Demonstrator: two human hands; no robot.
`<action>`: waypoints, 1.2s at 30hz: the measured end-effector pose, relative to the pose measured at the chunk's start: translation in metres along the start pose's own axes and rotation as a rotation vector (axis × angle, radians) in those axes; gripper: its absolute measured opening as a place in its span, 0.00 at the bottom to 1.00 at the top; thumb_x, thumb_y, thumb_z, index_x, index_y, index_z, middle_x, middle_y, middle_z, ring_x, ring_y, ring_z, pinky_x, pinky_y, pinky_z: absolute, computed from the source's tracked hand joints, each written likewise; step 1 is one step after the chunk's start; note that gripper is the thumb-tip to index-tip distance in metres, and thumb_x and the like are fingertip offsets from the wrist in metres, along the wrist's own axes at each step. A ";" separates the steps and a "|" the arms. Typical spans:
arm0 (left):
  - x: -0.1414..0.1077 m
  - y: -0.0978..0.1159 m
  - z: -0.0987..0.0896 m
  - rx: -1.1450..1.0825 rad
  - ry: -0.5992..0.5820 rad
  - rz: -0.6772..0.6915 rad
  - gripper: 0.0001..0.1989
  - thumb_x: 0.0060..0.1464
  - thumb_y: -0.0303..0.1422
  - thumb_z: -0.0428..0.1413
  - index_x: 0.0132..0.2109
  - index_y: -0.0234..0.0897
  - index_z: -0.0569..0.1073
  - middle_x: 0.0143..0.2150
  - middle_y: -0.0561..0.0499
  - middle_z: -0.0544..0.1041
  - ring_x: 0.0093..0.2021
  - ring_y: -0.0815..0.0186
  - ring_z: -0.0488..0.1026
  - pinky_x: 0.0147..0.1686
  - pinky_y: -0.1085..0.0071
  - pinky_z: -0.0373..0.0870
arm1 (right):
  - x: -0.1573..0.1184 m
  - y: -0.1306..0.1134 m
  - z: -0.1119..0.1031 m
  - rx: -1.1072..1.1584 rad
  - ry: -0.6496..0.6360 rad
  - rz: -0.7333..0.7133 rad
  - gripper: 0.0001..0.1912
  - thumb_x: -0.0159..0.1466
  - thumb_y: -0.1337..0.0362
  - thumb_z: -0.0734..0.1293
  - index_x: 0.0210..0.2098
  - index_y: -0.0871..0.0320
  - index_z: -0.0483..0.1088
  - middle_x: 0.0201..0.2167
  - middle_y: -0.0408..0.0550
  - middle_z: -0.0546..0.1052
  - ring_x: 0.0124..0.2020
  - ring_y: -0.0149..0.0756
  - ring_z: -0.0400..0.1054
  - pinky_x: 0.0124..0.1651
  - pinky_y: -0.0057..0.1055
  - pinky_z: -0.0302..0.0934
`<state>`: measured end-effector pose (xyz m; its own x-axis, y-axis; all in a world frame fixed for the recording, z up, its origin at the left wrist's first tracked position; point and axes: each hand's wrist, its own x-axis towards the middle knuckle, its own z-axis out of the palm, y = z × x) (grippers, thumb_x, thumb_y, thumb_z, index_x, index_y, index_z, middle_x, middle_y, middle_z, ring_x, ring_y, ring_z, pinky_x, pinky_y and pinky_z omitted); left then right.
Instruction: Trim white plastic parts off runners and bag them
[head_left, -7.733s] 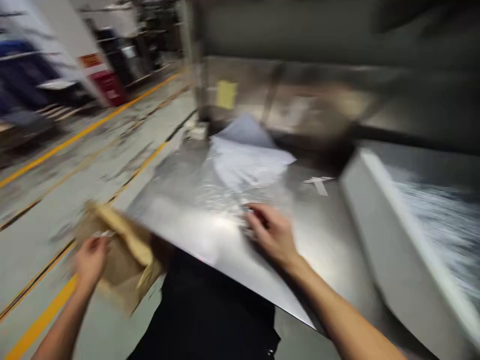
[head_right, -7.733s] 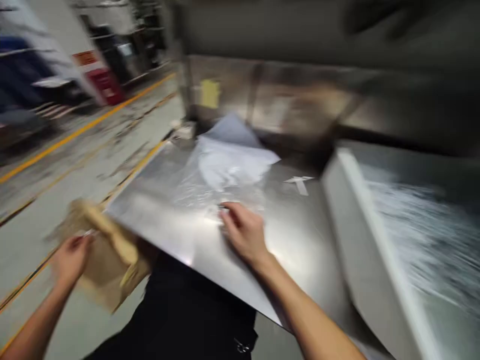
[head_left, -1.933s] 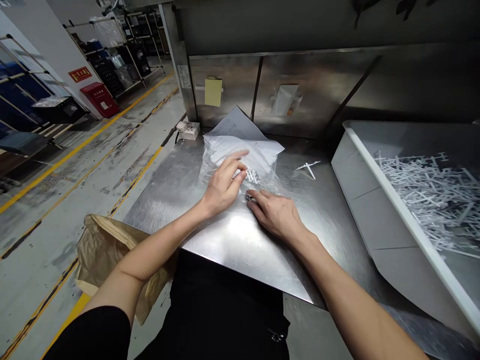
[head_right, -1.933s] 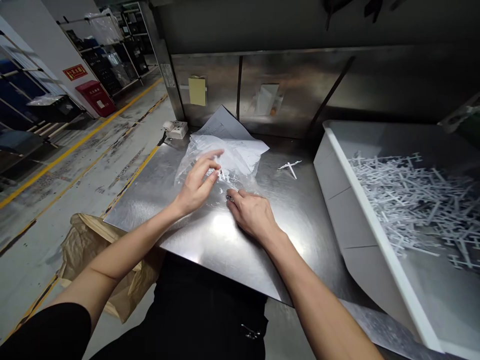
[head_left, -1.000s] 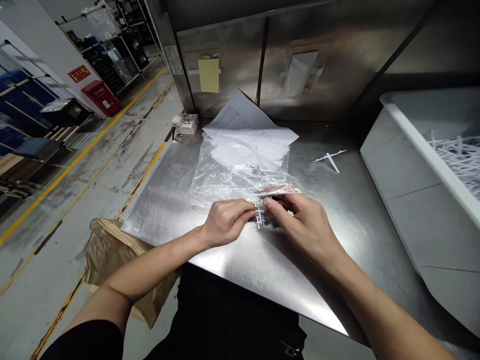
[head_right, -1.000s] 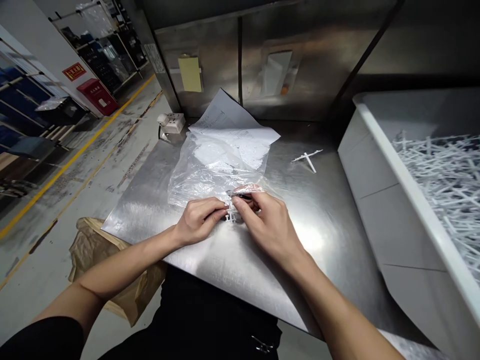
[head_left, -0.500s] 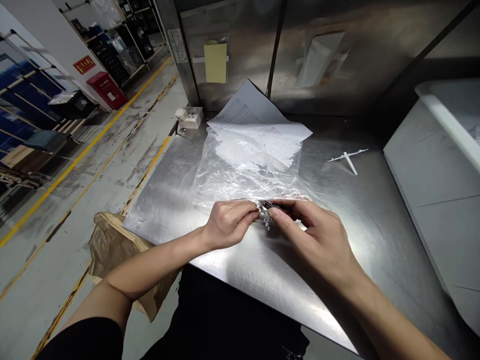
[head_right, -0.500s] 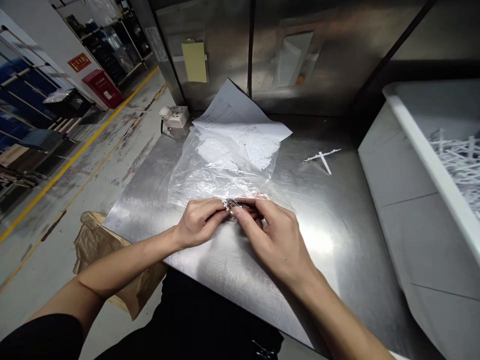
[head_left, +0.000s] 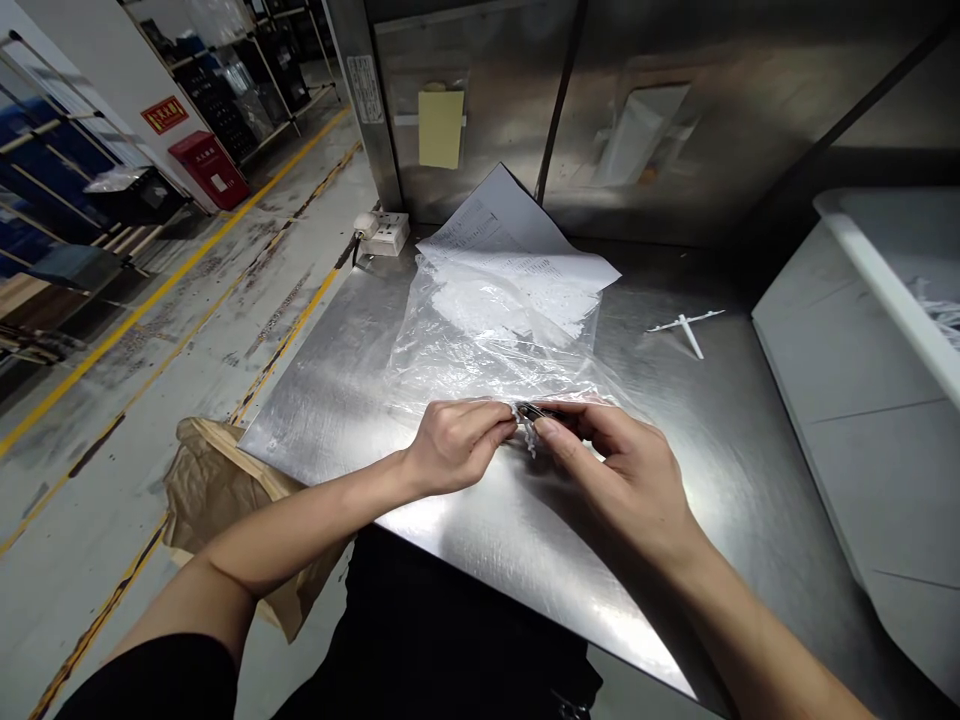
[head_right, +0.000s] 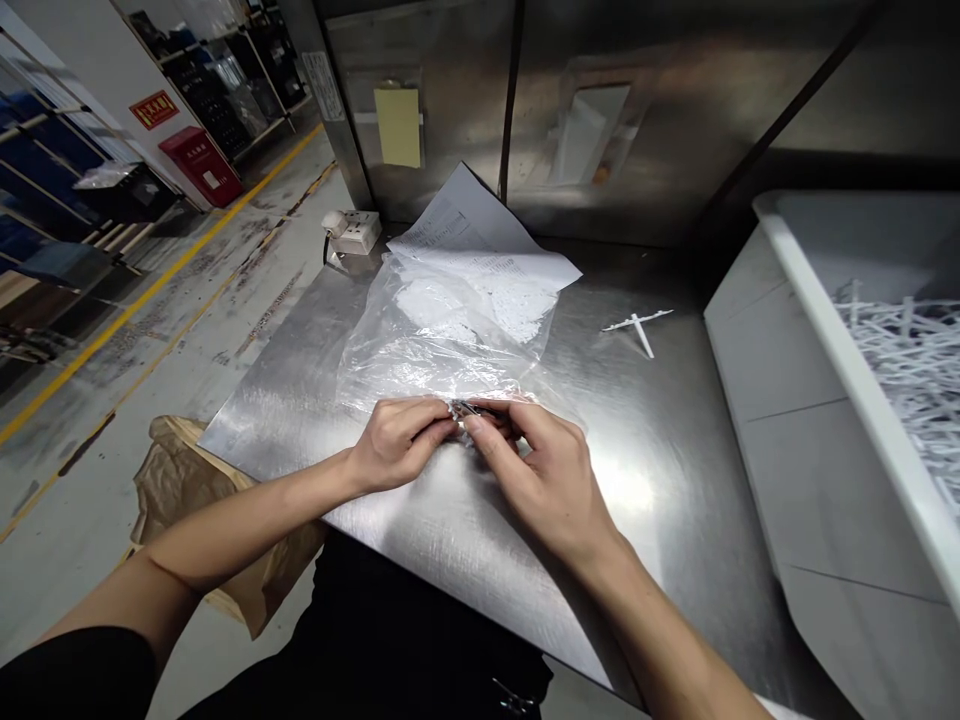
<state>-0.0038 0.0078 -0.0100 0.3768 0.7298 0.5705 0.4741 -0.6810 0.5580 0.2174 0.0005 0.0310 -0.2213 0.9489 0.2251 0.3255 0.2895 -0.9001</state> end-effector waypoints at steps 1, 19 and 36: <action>0.000 0.000 0.000 0.002 -0.007 -0.006 0.10 0.77 0.30 0.54 0.48 0.37 0.80 0.41 0.47 0.87 0.38 0.62 0.86 0.38 0.67 0.84 | 0.000 0.000 0.000 -0.003 0.000 0.001 0.12 0.75 0.53 0.73 0.49 0.51 0.85 0.40 0.49 0.88 0.36 0.43 0.81 0.40 0.39 0.77; 0.002 0.001 0.000 0.065 0.014 0.068 0.10 0.77 0.29 0.52 0.48 0.36 0.79 0.38 0.48 0.86 0.35 0.64 0.84 0.35 0.69 0.81 | -0.003 0.011 0.016 0.073 0.065 0.070 0.16 0.74 0.49 0.73 0.49 0.54 0.85 0.36 0.51 0.87 0.38 0.45 0.82 0.40 0.40 0.78; 0.002 0.001 -0.001 0.000 0.038 0.017 0.09 0.77 0.32 0.58 0.44 0.36 0.80 0.35 0.48 0.86 0.32 0.65 0.83 0.34 0.70 0.79 | 0.005 0.013 0.014 0.146 0.124 0.102 0.17 0.75 0.49 0.71 0.37 0.56 0.78 0.30 0.47 0.80 0.33 0.40 0.75 0.35 0.35 0.68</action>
<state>-0.0035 0.0081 -0.0076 0.3542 0.7149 0.6029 0.4674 -0.6937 0.5480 0.2082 0.0070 0.0149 -0.0769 0.9831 0.1663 0.2021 0.1786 -0.9629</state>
